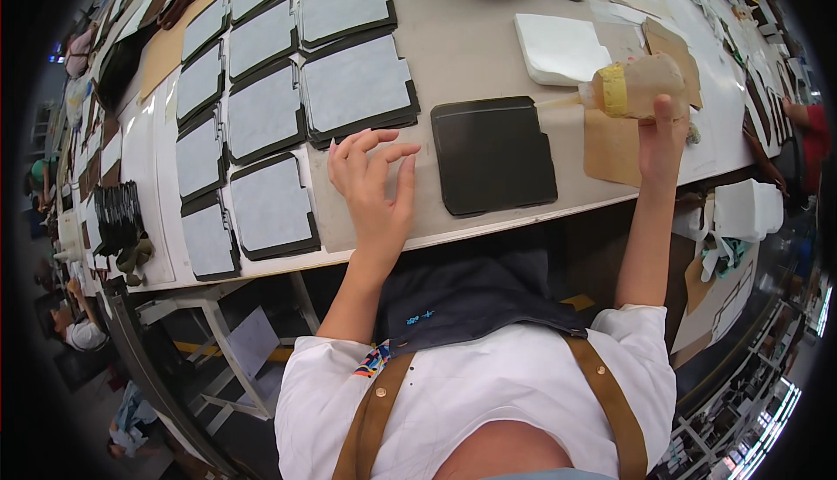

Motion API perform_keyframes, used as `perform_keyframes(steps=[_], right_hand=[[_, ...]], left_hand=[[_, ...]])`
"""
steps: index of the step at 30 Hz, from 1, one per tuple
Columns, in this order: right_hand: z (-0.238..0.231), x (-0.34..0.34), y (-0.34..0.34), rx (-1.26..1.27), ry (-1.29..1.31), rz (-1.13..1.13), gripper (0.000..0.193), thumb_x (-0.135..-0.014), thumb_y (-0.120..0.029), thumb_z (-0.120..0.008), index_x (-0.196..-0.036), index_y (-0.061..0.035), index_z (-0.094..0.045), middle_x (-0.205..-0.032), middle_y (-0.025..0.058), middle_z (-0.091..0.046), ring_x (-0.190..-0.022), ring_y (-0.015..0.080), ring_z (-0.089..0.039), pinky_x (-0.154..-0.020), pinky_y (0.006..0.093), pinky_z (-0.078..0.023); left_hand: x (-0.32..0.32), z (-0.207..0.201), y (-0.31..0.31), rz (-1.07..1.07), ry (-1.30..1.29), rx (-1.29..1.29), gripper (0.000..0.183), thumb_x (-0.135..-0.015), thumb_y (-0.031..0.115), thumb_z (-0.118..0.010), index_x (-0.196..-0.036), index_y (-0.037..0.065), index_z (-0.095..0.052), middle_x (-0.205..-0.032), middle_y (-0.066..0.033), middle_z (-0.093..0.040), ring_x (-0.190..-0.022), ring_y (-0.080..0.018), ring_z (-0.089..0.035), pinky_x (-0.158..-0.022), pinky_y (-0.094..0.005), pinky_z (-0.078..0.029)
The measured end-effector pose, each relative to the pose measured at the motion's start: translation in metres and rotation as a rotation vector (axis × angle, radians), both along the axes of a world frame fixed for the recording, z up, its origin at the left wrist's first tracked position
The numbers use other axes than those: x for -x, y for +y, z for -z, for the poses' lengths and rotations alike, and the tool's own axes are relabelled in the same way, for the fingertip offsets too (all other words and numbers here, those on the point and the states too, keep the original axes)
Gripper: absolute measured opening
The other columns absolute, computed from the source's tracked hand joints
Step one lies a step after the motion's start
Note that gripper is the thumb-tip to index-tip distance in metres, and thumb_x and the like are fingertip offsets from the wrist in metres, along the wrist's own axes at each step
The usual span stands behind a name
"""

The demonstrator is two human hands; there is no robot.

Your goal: The person applies glue from a squeeze bottle onto a black rectangular base and places a white square insert on top. They press the insert down to secure it and then move the finished unit to a stack on the table. This process is repeated for multiple units throughout the video.

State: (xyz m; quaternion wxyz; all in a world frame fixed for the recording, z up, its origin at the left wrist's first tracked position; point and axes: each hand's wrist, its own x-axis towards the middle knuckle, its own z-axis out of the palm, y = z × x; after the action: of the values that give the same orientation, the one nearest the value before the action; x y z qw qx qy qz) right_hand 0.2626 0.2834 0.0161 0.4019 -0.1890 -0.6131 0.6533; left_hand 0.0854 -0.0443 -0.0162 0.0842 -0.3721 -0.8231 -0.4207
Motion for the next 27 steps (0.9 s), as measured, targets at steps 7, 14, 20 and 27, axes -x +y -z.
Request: perform_keyframes(steps=[7,14,20,27], right_hand=[[-0.001,0.009,-0.001,-0.106,-0.02,-0.012,0.078,-0.084,-0.037,-0.085,-0.143,-0.0049,-0.047,-0.133,0.007,-0.06,-0.123,0.0178,-0.058,-0.107,0.0335,-0.047],[-0.005,0.01,0.0,-0.149,-0.042,-0.079,0.079,-0.082,-0.041,-0.085,-0.143,-0.0047,-0.048,-0.136,0.0079,-0.059,-0.124,0.0208,-0.059,-0.107,0.0363,-0.049],[-0.009,0.002,-0.006,-0.183,-0.058,-0.088,0.083,-0.08,-0.043,-0.086,-0.142,-0.0042,-0.048,-0.137,0.0077,-0.057,-0.123,0.0236,-0.062,-0.106,0.0383,-0.05],[-0.013,-0.003,-0.016,-0.289,-0.125,-0.036,0.103,-0.073,-0.063,-0.083,-0.144,-0.0009,-0.042,-0.126,0.0194,-0.062,-0.117,0.0329,-0.065,-0.103,0.0458,-0.053]], left_hand=[[0.001,0.001,0.001,0.008,0.006,0.008,0.011,-0.09,0.011,-0.069,-0.1,0.013,-0.072,-0.118,-0.0014,-0.061,-0.127,-0.0284,-0.046,-0.118,-0.0545,-0.02],[0.001,0.002,0.001,0.011,0.008,0.017,0.011,-0.09,0.01,-0.069,-0.1,0.013,-0.072,-0.119,-0.0018,-0.061,-0.127,-0.0282,-0.046,-0.117,-0.0543,-0.021],[0.0,0.0,0.001,0.008,-0.007,0.018,0.01,-0.091,0.012,-0.068,-0.101,0.013,-0.072,-0.12,-0.0022,-0.061,-0.129,-0.0283,-0.045,-0.117,-0.0543,-0.02],[0.0,0.001,0.001,0.009,-0.005,0.027,0.01,-0.091,0.012,-0.068,-0.101,0.013,-0.073,-0.12,-0.0021,-0.062,-0.129,-0.0282,-0.046,-0.117,-0.0541,-0.021]])
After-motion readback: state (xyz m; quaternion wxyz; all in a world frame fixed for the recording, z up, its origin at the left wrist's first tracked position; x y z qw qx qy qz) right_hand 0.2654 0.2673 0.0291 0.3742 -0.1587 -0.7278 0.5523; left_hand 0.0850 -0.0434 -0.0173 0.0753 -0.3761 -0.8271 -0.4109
